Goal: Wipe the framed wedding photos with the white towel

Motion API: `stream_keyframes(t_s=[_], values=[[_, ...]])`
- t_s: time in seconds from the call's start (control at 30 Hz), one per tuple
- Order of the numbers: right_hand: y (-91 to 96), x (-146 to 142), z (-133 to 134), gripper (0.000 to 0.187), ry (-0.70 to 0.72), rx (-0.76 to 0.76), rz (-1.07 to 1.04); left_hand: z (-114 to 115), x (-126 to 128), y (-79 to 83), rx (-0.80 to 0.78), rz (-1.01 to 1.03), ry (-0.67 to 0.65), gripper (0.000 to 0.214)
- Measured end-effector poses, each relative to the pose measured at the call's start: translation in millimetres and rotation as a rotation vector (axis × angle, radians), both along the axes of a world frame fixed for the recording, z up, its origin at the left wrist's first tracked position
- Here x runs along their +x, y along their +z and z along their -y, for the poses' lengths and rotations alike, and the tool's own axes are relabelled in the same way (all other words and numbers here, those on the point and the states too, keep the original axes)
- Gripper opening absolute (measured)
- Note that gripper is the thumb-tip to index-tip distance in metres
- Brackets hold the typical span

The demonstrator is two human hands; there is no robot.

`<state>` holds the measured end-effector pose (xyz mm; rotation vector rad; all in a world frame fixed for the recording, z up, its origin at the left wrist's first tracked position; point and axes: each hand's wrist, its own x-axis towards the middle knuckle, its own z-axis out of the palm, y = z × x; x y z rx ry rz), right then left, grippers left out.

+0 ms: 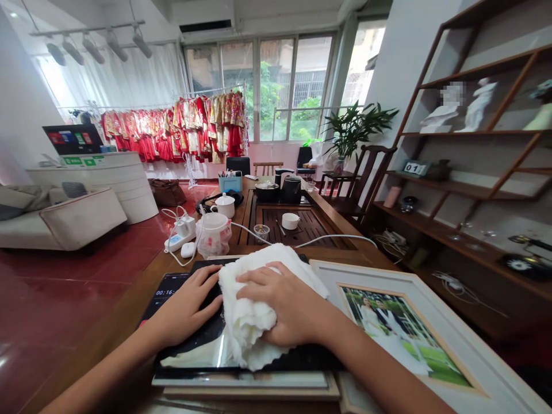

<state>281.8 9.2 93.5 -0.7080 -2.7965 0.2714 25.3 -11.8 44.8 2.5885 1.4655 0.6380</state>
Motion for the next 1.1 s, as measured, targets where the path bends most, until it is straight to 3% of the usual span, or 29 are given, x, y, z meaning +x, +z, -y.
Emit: stream_keyframes(t_s=[0.67, 1.1], values=[[-1.9, 16.3, -17.6, 0.046, -0.148, 0.103, -0.017, 12.1, -4.6, -3.2, 0.0, 0.02, 0.032, 0.048], [-0.5, -4.2, 5.8, 0.051, 0.005, 0.008, -0.028, 1.7, 3.9, 2.9, 0.009, 0.025, -0.012, 0.042]])
